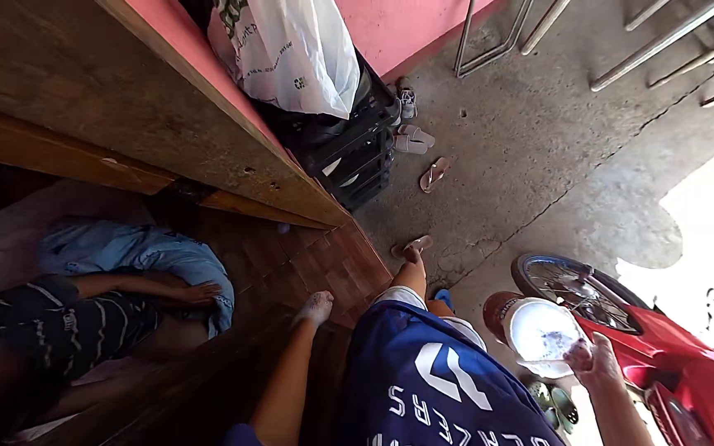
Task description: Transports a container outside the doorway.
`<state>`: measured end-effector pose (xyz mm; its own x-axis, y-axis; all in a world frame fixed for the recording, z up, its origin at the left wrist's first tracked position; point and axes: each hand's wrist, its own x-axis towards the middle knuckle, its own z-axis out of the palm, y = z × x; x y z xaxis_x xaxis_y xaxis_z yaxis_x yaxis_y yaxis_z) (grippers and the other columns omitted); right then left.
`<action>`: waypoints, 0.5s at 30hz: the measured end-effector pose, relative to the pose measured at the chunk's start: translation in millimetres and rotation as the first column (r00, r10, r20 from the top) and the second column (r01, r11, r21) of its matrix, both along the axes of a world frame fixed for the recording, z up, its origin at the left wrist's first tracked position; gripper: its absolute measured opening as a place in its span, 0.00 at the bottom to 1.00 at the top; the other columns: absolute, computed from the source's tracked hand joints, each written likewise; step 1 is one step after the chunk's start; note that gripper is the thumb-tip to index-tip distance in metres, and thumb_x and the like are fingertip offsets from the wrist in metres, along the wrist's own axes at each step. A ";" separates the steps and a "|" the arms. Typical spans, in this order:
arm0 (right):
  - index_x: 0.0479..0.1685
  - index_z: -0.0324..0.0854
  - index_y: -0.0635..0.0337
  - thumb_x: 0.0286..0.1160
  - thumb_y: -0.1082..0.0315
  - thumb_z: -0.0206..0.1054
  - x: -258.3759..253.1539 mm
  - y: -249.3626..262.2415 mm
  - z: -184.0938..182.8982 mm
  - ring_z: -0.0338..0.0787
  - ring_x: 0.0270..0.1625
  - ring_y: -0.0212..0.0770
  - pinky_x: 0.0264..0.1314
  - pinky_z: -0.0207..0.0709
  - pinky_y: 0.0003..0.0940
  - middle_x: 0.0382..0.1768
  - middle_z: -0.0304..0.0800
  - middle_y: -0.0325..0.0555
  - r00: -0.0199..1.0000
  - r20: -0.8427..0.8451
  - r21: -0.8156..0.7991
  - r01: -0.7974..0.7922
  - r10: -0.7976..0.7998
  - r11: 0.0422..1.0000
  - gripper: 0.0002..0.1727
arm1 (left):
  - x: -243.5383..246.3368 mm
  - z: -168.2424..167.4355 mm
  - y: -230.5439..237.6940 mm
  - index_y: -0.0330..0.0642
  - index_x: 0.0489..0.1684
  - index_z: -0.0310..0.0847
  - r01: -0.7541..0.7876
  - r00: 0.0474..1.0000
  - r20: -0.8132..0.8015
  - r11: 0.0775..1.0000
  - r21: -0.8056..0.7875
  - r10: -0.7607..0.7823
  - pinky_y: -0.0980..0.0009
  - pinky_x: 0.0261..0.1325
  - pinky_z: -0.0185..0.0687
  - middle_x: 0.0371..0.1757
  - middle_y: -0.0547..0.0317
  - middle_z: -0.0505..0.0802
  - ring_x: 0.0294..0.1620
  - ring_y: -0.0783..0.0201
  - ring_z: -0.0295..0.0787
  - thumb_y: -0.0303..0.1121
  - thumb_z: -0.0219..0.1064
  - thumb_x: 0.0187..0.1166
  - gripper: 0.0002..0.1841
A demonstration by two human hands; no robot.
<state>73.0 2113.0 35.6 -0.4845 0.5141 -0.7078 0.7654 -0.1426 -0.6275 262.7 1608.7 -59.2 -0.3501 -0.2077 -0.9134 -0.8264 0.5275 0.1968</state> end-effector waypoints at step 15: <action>0.31 0.76 0.61 0.95 0.64 0.43 -216.8 -185.8 24.6 0.62 0.08 0.23 0.16 0.63 0.20 0.05 0.61 0.26 0.765 -0.085 -0.049 -0.643 0.639 0.764 0.22 | -352.0 74.5 115.0 0.35 0.66 0.85 0.440 0.656 -0.750 0.851 0.286 -0.087 0.54 0.79 0.73 0.66 0.40 0.90 0.70 0.48 0.86 0.26 0.53 0.87 0.18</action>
<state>-143.8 1927.2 60.2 -0.7250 0.0179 -0.6885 0.6561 0.3218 -0.6826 -89.3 1723.6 15.3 -0.8814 0.3261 -0.3418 -0.1893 0.4190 0.8880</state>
